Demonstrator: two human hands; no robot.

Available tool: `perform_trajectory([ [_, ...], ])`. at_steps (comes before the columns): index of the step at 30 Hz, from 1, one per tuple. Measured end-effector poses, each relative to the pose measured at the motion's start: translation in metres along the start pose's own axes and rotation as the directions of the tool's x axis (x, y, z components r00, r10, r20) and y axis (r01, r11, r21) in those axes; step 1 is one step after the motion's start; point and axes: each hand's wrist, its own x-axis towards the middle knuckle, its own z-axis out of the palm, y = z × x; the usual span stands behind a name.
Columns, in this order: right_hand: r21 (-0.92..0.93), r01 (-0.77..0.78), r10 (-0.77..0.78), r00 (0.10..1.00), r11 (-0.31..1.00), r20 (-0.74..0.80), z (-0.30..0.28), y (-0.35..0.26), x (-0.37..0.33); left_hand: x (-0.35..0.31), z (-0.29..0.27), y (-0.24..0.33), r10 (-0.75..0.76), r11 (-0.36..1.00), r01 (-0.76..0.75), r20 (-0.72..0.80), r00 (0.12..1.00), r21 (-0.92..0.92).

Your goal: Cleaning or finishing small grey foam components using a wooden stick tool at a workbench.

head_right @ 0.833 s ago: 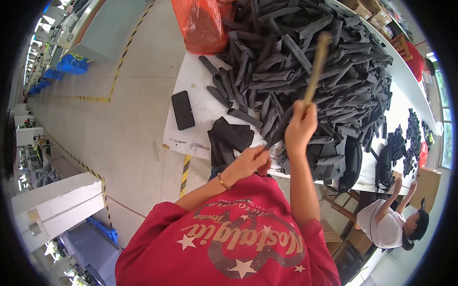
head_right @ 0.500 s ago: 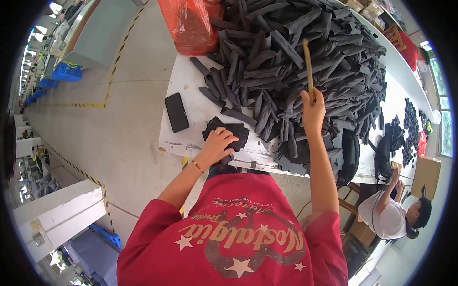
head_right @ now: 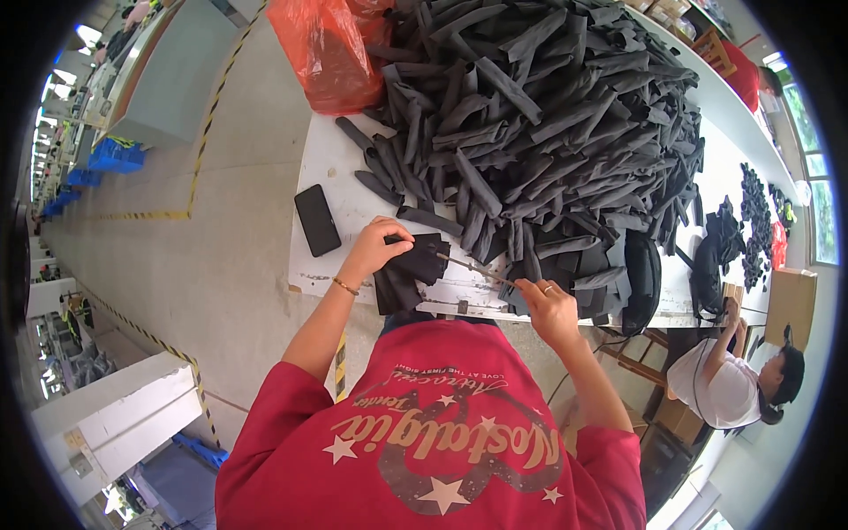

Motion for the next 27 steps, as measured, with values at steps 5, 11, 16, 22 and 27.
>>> perform_trajectory([
  [5, -0.006, 0.003, -0.003, 1.0, 1.0, -0.022, 0.017, 0.0, 0.005, 0.002, 0.0, 0.01, -0.014, 1.0, 0.014, 0.025, 1.0, -0.02],
  [11, 0.24, -0.093, 0.079, 0.994, 0.966, 0.069, 0.072, -0.032, 0.04, 0.007, 0.039, 0.048, 0.306, 0.951, -0.308, 0.086, 0.948, 0.016],
  [16, 0.681, -0.376, 0.25, 0.927, 0.628, 0.281, 0.085, -0.042, 0.048, -0.015, 0.031, 0.059, -0.114, 0.893, -0.203, -0.638, 0.761, -0.403],
  [22, 0.598, -0.362, 0.297, 0.932, 0.716, 0.209, 0.094, -0.074, 0.054, -0.012, 0.079, 0.034, -0.556, -0.134, -0.191, -0.086, 0.826, -0.972],
  [27, 0.566, -0.27, 0.28, 0.957, 0.779, 0.07, 0.101, -0.08, 0.048, -0.005, 0.078, 0.058, -0.596, -0.101, -0.244, -0.138, 0.791, -0.965],
])
